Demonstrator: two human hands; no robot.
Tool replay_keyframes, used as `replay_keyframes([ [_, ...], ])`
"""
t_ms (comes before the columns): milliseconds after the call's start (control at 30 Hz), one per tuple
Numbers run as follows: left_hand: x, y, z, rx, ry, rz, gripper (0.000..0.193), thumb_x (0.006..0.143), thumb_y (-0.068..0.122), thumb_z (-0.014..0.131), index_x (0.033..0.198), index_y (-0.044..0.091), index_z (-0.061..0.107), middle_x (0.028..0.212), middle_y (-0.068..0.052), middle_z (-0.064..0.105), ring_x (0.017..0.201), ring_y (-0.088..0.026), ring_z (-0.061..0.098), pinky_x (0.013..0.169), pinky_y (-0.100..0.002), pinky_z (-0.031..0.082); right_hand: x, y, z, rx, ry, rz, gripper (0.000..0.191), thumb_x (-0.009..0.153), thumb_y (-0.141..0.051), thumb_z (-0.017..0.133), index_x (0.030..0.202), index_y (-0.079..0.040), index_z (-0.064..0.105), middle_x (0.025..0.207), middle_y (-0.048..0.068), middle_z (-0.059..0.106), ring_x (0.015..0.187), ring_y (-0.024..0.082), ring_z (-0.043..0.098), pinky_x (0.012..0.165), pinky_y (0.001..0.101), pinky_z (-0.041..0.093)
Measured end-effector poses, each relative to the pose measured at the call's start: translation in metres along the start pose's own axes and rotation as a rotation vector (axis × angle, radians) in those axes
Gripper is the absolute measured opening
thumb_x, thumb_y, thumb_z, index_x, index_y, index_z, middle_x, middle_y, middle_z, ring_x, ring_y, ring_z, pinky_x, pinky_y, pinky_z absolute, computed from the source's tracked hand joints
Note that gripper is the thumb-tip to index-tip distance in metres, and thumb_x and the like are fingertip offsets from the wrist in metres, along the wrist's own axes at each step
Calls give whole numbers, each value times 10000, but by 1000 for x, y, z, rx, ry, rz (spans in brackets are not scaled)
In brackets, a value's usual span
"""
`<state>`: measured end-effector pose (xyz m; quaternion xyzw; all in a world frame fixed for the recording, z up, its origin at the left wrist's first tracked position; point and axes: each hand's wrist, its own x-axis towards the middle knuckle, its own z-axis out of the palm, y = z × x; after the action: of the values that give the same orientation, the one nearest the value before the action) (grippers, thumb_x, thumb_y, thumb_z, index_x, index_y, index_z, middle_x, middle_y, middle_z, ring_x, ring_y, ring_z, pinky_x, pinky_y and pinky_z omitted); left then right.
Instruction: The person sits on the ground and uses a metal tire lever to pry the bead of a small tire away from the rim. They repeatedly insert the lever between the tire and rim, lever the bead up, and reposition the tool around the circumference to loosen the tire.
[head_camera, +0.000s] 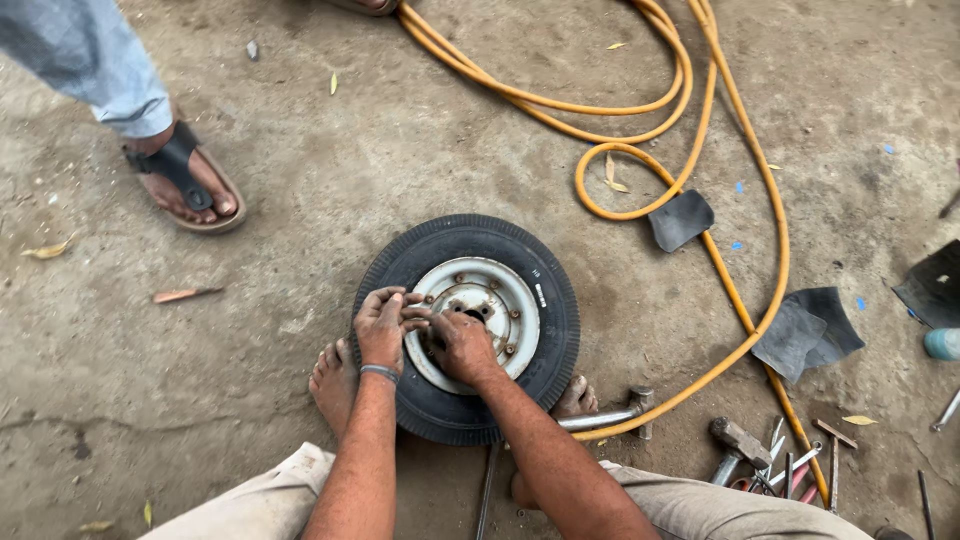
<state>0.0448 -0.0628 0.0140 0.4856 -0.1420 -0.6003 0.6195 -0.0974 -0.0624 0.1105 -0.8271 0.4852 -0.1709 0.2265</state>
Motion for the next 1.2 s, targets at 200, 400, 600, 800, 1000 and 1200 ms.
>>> replay_keyframes([
  [200,3,-4,0,-20,-15,-3,153,1047,77,498,1149,-26,544,1015,-225,716,764,-250,744,616,-344,626,-1,-1,-11,-9,-27,80,229,836,-257,800,994,-117,710,970,92,686,931,318,693,782,476,564],
  [400,0,0,1,-2,-6,-5,152,1047,78,490,1147,-20,547,1023,-228,722,750,-247,737,621,-338,629,-2,-2,-12,10,-47,93,296,828,-254,805,1061,-106,697,989,93,683,946,311,686,793,465,566],
  [600,-2,3,3,12,8,-10,158,1047,83,489,1151,-16,553,1026,-223,725,764,-243,742,624,-344,624,-2,0,-7,32,-46,116,282,846,-257,818,1067,-112,717,991,86,696,951,296,691,790,458,571],
  [800,0,4,1,10,-3,0,164,1036,87,493,1151,-9,558,1028,-218,717,764,-243,741,615,-352,629,-3,1,-3,28,9,70,256,817,-242,822,1011,-112,718,991,87,690,950,299,689,782,456,574],
  [1000,1,2,-1,6,-3,0,165,1038,92,496,1149,-12,559,1027,-220,719,762,-247,743,614,-350,629,-3,1,-2,42,-24,92,247,822,-248,823,988,-102,713,998,85,691,957,298,691,788,454,576],
  [1200,0,4,-2,-8,-11,2,165,1034,84,499,1150,-18,556,1020,-222,717,758,-252,741,613,-352,628,-3,0,-2,49,-21,81,242,815,-242,827,984,-103,722,997,83,694,955,290,692,796,451,579],
])
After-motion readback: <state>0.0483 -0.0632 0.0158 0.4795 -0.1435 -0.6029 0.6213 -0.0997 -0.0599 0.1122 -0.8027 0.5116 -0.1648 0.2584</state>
